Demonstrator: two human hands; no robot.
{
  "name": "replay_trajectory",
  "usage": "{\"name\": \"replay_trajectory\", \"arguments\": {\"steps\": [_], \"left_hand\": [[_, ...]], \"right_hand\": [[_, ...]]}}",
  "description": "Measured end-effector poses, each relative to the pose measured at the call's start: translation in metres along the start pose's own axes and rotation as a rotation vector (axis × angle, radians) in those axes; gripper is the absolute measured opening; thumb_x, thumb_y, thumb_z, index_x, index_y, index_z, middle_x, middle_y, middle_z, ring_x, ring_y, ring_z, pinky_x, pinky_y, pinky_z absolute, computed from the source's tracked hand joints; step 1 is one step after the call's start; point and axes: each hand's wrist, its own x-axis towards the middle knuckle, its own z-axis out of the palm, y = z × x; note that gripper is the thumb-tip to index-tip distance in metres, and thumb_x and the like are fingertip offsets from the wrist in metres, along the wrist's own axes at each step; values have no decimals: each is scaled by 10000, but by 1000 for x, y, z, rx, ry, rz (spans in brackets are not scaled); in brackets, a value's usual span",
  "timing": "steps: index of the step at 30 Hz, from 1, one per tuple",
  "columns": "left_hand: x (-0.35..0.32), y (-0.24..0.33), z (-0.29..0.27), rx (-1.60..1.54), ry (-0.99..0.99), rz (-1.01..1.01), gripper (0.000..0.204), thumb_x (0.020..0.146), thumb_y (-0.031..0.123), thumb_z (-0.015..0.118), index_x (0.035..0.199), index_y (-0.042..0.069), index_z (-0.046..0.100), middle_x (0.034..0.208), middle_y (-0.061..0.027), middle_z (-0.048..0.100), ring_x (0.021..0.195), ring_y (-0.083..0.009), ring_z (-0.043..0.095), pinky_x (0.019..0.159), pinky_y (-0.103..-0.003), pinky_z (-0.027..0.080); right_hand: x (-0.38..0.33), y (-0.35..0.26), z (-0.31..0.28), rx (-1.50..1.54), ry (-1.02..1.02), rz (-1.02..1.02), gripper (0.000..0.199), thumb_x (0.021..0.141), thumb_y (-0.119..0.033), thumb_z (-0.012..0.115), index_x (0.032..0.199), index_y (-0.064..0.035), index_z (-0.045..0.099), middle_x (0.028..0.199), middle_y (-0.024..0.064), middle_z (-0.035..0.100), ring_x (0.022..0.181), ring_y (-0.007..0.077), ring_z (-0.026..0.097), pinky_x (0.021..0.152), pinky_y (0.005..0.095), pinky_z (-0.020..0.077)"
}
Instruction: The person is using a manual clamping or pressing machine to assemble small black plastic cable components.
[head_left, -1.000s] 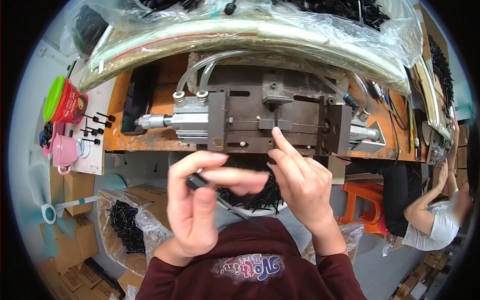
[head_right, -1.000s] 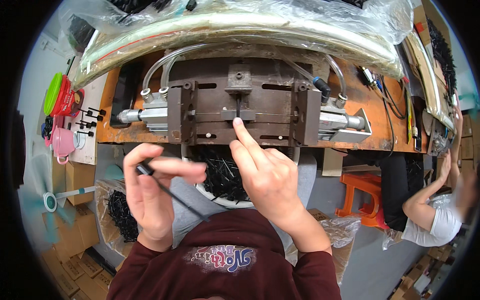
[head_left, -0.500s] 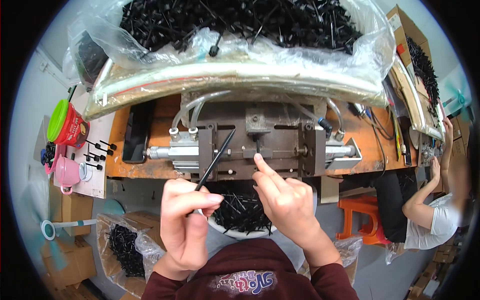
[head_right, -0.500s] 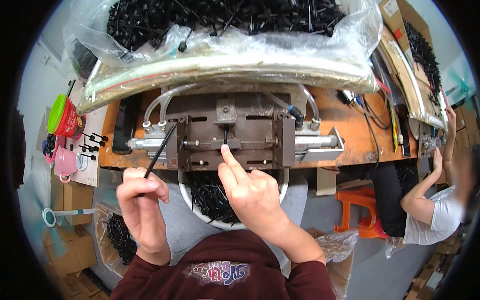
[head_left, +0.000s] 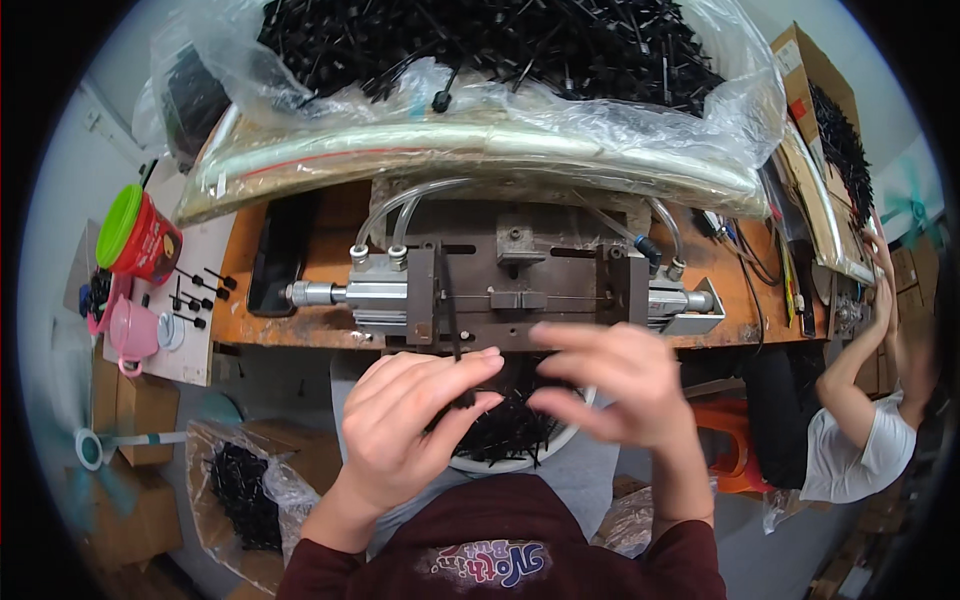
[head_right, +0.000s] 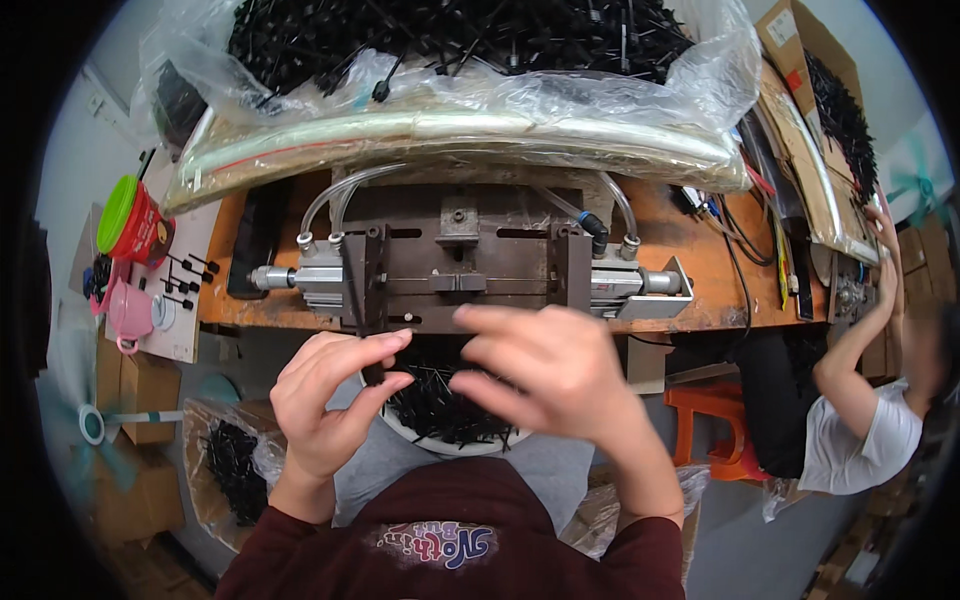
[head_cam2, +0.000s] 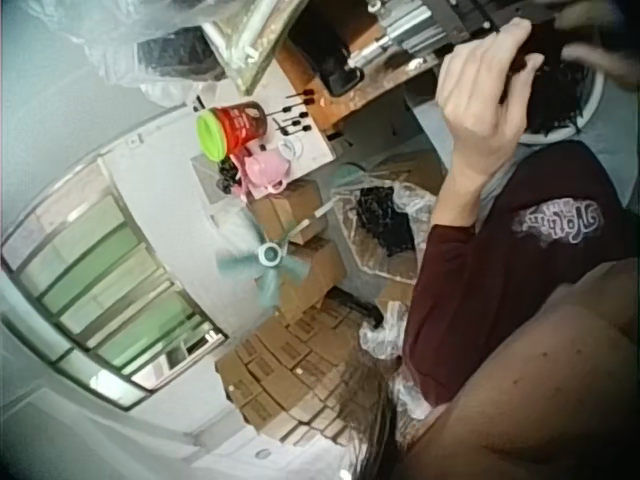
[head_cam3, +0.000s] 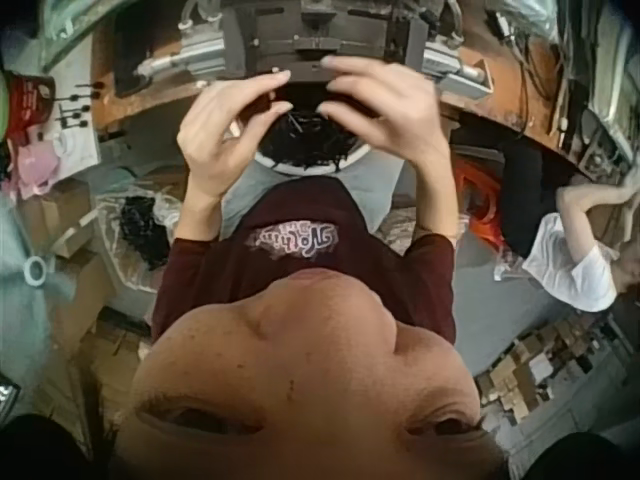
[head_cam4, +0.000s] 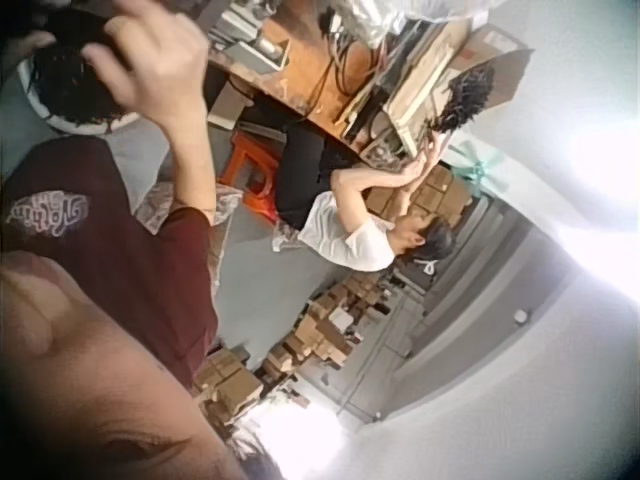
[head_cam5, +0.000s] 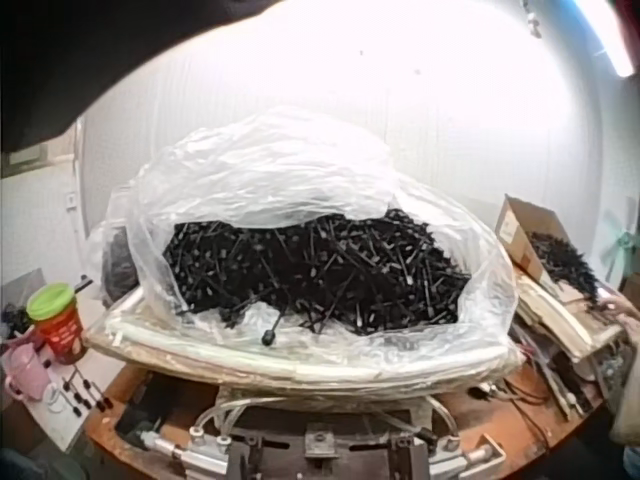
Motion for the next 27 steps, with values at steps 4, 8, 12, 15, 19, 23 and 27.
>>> {"name": "replay_trajectory", "arguments": {"steps": [4,8,12,15,19,23,27], "left_hand": [[-6,-6,9,-48,-8,-88,281,654,-12,834,878,4,664,983,-118,740,779,-217,689,712,-299,531],[-6,-12,17,125,-56,-52,299,626,44,861,869,43,686,1035,-105,713,818,-214,657,686,-317,527],[-9,-15,40,171,-12,-43,308,601,75,847,866,50,693,1120,-99,679,851,-232,641,711,-344,528],[-8,-27,53,230,-36,88,290,628,88,818,878,38,681,1166,-117,679,883,-243,663,730,-340,525],[-8,-33,59,321,-63,121,255,655,99,800,873,50,678,1186,-105,686,800,-214,662,713,-310,509],[-3,-32,56,310,-89,94,253,650,106,807,863,62,678,1198,-93,687,699,-196,641,670,-295,500],[-4,-32,56,335,-110,75,254,643,120,816,853,77,682,1189,-90,693,618,-180,624,610,-269,488]], "right_hand": [[35,30,-40,-62,376,116,100,777,-51,766,848,-24,701,858,61,721,641,114,630,557,239,459],[88,73,-70,-414,436,75,127,793,2,714,905,-57,703,849,27,685,701,123,626,612,252,468],[129,119,-85,-773,142,-99,408,728,45,719,1104,-102,658,1147,74,604,1024,279,622,860,388,512],[145,156,-79,-1036,-41,-239,552,681,90,718,1191,-100,627,1153,74,584,1020,297,619,869,393,523],[155,164,-64,-880,-234,-78,400,741,-17,697,1135,-62,647,1116,95,598,1006,302,630,874,400,523],[160,148,-61,-689,-284,6,361,740,-68,710,1098,-56,664,1066,106,635,1008,314,635,876,410,524],[169,136,-49,-585,-269,-52,302,752,-98,710,1049,-56,679,1016,110,665,994,317,640,882,409,524]]}}
